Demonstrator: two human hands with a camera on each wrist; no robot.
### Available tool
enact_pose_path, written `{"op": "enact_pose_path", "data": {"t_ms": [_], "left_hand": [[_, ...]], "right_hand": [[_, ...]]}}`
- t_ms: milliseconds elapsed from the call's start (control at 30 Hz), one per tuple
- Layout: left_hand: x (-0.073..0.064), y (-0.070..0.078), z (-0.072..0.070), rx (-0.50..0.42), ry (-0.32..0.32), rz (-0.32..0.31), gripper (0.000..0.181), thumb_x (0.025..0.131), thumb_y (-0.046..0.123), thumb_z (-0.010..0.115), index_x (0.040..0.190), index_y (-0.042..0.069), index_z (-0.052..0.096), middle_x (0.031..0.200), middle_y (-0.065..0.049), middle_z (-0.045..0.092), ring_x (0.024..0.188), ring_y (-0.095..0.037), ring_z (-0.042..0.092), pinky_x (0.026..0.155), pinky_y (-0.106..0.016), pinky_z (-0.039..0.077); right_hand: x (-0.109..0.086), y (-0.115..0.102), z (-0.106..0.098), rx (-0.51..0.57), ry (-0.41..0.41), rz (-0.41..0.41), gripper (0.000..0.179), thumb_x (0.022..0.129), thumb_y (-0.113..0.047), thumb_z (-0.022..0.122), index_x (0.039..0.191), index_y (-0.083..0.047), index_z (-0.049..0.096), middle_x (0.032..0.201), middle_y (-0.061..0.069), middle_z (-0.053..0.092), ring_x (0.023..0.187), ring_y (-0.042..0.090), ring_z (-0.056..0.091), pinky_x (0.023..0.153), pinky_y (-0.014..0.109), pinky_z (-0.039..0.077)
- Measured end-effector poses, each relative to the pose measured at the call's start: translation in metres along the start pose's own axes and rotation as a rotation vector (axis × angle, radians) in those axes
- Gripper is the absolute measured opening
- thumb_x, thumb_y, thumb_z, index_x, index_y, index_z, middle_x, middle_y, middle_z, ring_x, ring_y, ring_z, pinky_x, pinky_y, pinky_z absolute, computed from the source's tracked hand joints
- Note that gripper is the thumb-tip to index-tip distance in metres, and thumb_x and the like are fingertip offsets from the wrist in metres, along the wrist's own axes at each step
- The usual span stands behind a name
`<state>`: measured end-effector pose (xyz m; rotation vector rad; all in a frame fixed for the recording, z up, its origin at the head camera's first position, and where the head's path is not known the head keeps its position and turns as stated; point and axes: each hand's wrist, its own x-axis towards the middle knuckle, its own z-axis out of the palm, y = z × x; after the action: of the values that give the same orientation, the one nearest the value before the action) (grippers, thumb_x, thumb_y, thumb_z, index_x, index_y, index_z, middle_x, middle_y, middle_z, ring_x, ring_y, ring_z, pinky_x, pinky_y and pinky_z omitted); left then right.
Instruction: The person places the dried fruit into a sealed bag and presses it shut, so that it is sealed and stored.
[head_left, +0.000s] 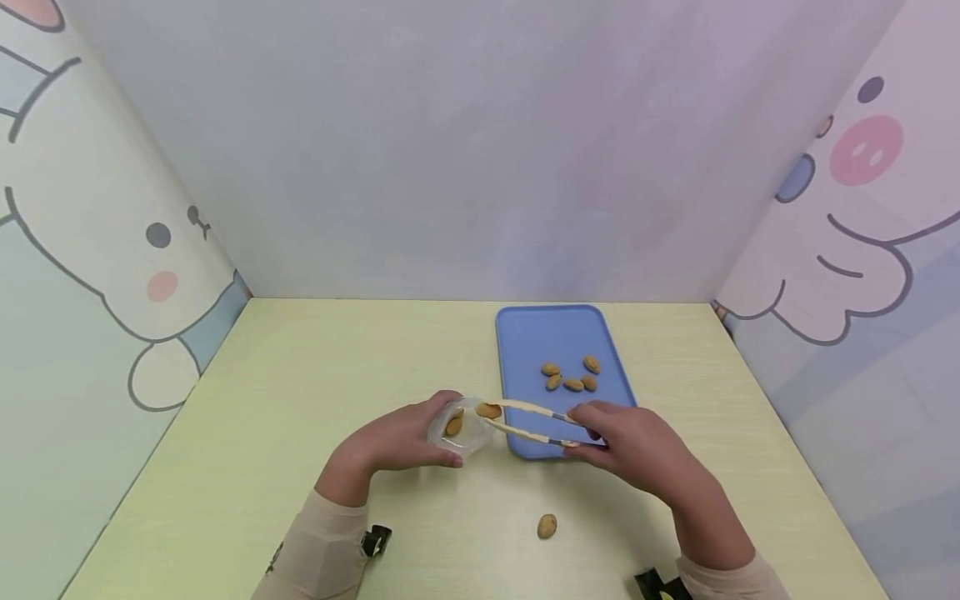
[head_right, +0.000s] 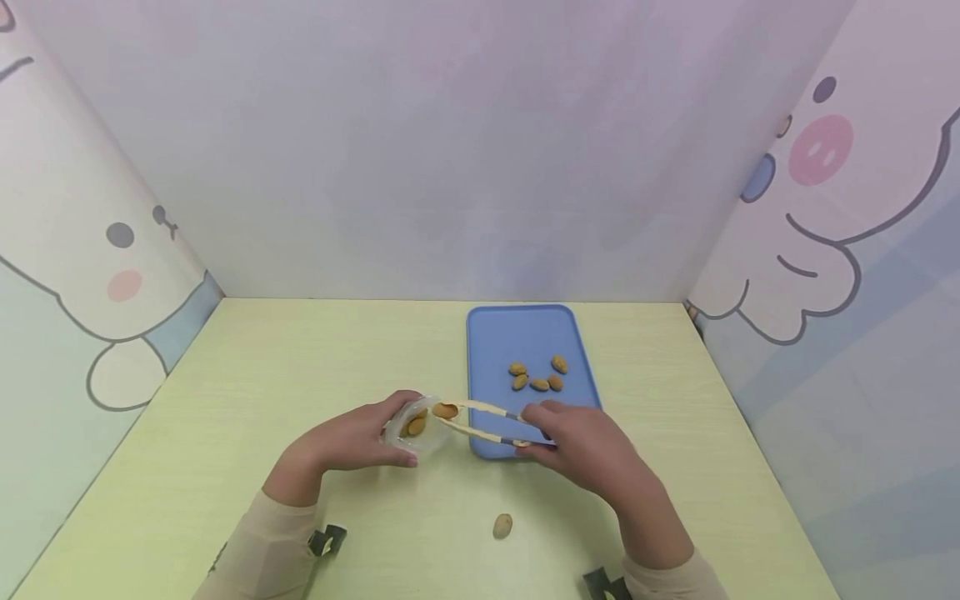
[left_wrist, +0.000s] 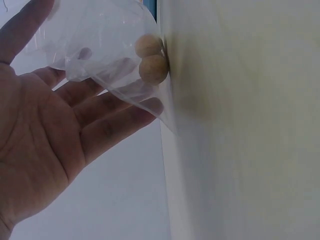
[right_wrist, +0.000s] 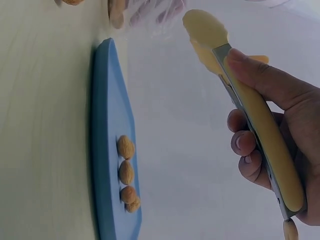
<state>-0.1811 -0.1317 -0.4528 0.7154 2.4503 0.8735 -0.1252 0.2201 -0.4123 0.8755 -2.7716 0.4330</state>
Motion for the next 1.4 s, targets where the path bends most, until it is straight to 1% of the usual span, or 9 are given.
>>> {"op": "enact_pose_path", "data": {"t_ms": [300, 567, 767, 867, 967, 1133, 1200, 1333, 1400], "left_hand": [[0.001, 0.001, 0.0, -0.022, -0.001, 0.006, 0.081, 0.078, 0.048, 0.079, 0.143, 0.035, 0.033, 0.108, -0.001, 0.058, 0.087, -0.015, 0.054, 0.075, -0.035, 0.044], [0.002, -0.001, 0.0, -0.017, 0.01, 0.025, 0.082, 0.077, 0.051, 0.079, 0.143, 0.038, 0.033, 0.108, -0.003, 0.058, 0.085, -0.015, 0.054, 0.074, -0.035, 0.045], [0.002, 0.0, -0.002, -0.025, 0.009, 0.042, 0.082, 0.076, 0.054, 0.079, 0.142, 0.038, 0.033, 0.107, -0.002, 0.059, 0.086, -0.014, 0.055, 0.076, -0.034, 0.045], [0.002, 0.0, -0.002, -0.024, 0.008, 0.044, 0.083, 0.075, 0.055, 0.078, 0.143, 0.038, 0.033, 0.107, -0.001, 0.058, 0.087, -0.013, 0.054, 0.077, -0.034, 0.045], [0.001, 0.0, -0.002, -0.02, 0.009, 0.045, 0.084, 0.075, 0.056, 0.078, 0.143, 0.038, 0.033, 0.108, -0.001, 0.058, 0.089, -0.013, 0.054, 0.078, -0.034, 0.045], [0.001, 0.0, -0.002, -0.013, 0.012, 0.04, 0.085, 0.075, 0.058, 0.078, 0.143, 0.037, 0.032, 0.111, -0.001, 0.058, 0.09, -0.014, 0.054, 0.079, -0.035, 0.045], [0.001, 0.0, -0.002, -0.012, 0.016, 0.036, 0.084, 0.075, 0.058, 0.078, 0.143, 0.037, 0.033, 0.111, -0.001, 0.057, 0.09, -0.014, 0.054, 0.078, -0.035, 0.045], [0.0, 0.0, -0.002, -0.003, 0.028, 0.025, 0.084, 0.076, 0.059, 0.076, 0.144, 0.037, 0.032, 0.109, -0.001, 0.057, 0.089, -0.015, 0.053, 0.077, -0.035, 0.044], [0.0, 0.0, -0.002, -0.002, 0.036, 0.016, 0.084, 0.076, 0.06, 0.075, 0.145, 0.038, 0.031, 0.108, -0.001, 0.057, 0.09, -0.015, 0.053, 0.078, -0.036, 0.044]], "right_hand": [[0.003, -0.004, 0.007, -0.005, 0.001, -0.036, 0.035, 0.078, -0.044, 0.08, 0.105, -0.031, 0.062, 0.075, -0.02, 0.047, 0.058, -0.004, 0.036, 0.051, 0.017, 0.032], [0.005, -0.004, 0.011, -0.023, -0.004, -0.045, 0.036, 0.08, -0.048, 0.076, 0.108, -0.03, 0.062, 0.076, -0.018, 0.051, 0.058, -0.004, 0.037, 0.051, 0.017, 0.033], [0.006, -0.003, 0.009, -0.018, -0.018, -0.021, 0.044, 0.081, -0.055, 0.073, 0.114, -0.028, 0.06, 0.08, -0.016, 0.051, 0.056, -0.003, 0.036, 0.05, 0.019, 0.033], [0.006, -0.002, 0.006, -0.007, -0.045, 0.029, 0.051, 0.078, -0.06, 0.073, 0.114, -0.027, 0.058, 0.082, -0.016, 0.048, 0.054, -0.002, 0.035, 0.05, 0.019, 0.032], [0.005, 0.0, 0.002, 0.035, -0.099, 0.13, 0.061, 0.073, -0.069, 0.072, 0.111, -0.026, 0.053, 0.083, -0.015, 0.048, 0.053, 0.0, 0.035, 0.049, 0.021, 0.033], [0.004, 0.005, -0.007, 0.102, -0.145, 0.279, 0.079, 0.067, -0.074, 0.073, 0.123, -0.025, 0.048, 0.088, -0.015, 0.05, 0.057, 0.002, 0.042, 0.051, 0.023, 0.037], [0.003, 0.007, -0.01, 0.104, -0.138, 0.301, 0.082, 0.066, -0.074, 0.073, 0.126, -0.024, 0.047, 0.088, -0.014, 0.051, 0.06, 0.003, 0.045, 0.053, 0.023, 0.038], [0.0, 0.015, -0.016, 0.109, -0.127, 0.329, 0.079, 0.068, -0.075, 0.07, 0.122, -0.021, 0.048, 0.081, -0.009, 0.053, 0.06, 0.005, 0.046, 0.053, 0.026, 0.038], [-0.003, 0.019, -0.018, 0.109, -0.121, 0.337, 0.083, 0.07, -0.075, 0.069, 0.128, -0.02, 0.047, 0.081, -0.007, 0.054, 0.06, 0.005, 0.046, 0.054, 0.026, 0.037]]}}
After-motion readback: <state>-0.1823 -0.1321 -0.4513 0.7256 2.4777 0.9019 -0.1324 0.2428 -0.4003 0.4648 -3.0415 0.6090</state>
